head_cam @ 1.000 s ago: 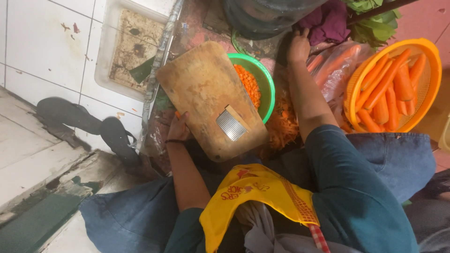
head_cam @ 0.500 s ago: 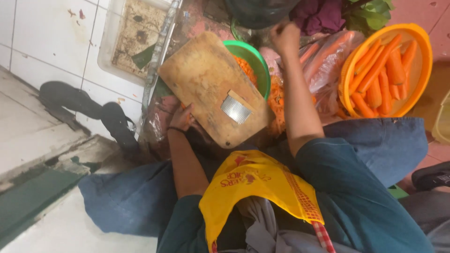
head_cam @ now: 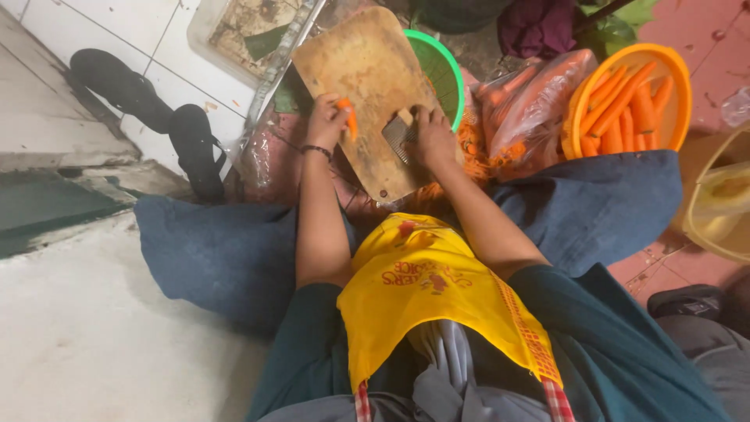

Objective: Peeling and chopping carrots on a cutting board while sitting on the floor.

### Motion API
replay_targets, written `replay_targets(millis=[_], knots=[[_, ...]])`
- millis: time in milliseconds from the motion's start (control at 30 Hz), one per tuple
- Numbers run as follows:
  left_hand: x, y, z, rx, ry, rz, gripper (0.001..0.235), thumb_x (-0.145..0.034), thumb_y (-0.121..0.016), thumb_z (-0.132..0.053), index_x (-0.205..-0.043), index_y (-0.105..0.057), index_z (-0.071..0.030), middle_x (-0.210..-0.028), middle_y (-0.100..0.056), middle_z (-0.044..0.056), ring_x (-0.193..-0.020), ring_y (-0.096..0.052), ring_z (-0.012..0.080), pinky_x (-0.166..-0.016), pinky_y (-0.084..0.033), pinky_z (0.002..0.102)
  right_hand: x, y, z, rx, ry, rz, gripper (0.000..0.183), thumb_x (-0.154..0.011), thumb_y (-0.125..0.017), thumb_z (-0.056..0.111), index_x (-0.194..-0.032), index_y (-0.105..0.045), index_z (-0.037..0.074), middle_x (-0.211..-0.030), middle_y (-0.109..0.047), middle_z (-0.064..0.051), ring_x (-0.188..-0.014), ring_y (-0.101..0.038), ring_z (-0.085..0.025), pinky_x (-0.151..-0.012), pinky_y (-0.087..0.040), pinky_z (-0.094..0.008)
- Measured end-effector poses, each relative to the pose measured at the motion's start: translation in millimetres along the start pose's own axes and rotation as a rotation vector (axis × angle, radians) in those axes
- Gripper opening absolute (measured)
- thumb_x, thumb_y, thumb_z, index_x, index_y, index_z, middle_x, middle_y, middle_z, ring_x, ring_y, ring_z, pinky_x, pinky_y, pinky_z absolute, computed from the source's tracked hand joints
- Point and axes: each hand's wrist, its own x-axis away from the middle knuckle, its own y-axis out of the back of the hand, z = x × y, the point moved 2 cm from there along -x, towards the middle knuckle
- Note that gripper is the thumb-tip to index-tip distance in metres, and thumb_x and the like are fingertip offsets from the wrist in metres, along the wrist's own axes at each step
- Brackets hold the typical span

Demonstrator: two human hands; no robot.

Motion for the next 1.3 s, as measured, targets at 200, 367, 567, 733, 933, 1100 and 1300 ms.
replay_targets(millis=[200,367,567,733,933,1100,1300], knots=[[40,-78,-40,-0.241,-0.009,0.070,0.035,-0.085,-0.084,-0.013,-0.111,-0.062,-0.011,-0.086,-0.072,0.009,-0.070,-0.068,0.0135,-0.062,-0.055,0.029,5,-36,-29,-0.040,-0.087,0.063,0.036,-0.095,-0.076,0.022,-0.117,-0.052,0.006,-0.112,-0.063,-0.028,-0.100,-0.067,-0.048,-0.086,-0.055,-0.055],[32,-113,-8,-0.253,-0.298,-0.192,0.038,-0.075,-0.087,-0.002,-0.107,-0.067,-0.010,-0.087,-0.067,0.010,-0.072,-0.070,0.0208,-0.067,-0.058,0.031,-4,-14,-17,-0.110,-0.094,0.180,0.036,-0.090,-0.069,0.013,-0.113,-0.047,-0.004,-0.093,-0.068,-0.034,-0.082,-0.066,-0.054,-0.070,-0.053,-0.059],[55,-107,-59,-0.315,-0.417,0.017,0.056,-0.075,-0.071,0.010,-0.126,-0.066,-0.014,-0.125,-0.060,0.011,-0.085,-0.067,0.0254,-0.078,-0.060,0.033,-10,-9,-22,-0.259,-0.127,0.140,0.028,-0.101,-0.064,0.019,-0.110,-0.050,-0.004,-0.084,-0.066,-0.035,-0.084,-0.067,-0.053,-0.073,-0.053,-0.059],[54,-99,-64,-0.642,-0.535,0.107,0.056,-0.070,-0.085,0.001,-0.120,-0.064,-0.015,-0.119,-0.058,0.014,-0.099,-0.065,0.0357,-0.083,-0.056,0.043,-15,-7,-40,-0.248,-0.112,0.039,0.029,-0.093,-0.065,0.013,-0.115,-0.052,-0.001,-0.084,-0.067,-0.034,-0.081,-0.067,-0.053,-0.069,-0.052,-0.059],[60,-100,-62,-0.546,-0.327,-0.132,0.052,-0.069,-0.091,-0.010,-0.105,-0.054,-0.008,-0.103,-0.059,0.016,-0.092,-0.064,0.0389,-0.077,-0.053,0.048,-14,5,-20,-0.196,-0.081,0.067,0.037,-0.089,-0.071,0.015,-0.114,-0.048,0.000,-0.080,-0.067,-0.034,-0.076,-0.066,-0.054,-0.066,-0.052,-0.061],[72,-100,-71,-0.554,-0.283,-0.198,0.046,-0.072,-0.088,-0.008,-0.102,-0.053,-0.007,-0.098,-0.062,0.013,-0.091,-0.065,0.0380,-0.077,-0.053,0.048,-15,14,-1,-0.127,-0.135,0.085,0.024,-0.097,-0.063,0.009,-0.115,-0.049,0.002,-0.083,-0.068,-0.032,-0.079,-0.067,-0.052,-0.070,-0.051,-0.061],[81,-100,-94,-0.608,-0.380,-0.199,0.033,-0.076,-0.084,-0.009,-0.100,-0.061,-0.014,-0.109,-0.060,0.013,-0.091,-0.066,0.0386,-0.074,-0.054,0.048,-20,-4,7,-0.085,0.041,-0.001,0.018,-0.091,-0.061,0.002,-0.105,-0.051,0.005,-0.097,-0.072,-0.026,-0.083,-0.067,-0.050,-0.070,-0.052,-0.059]])
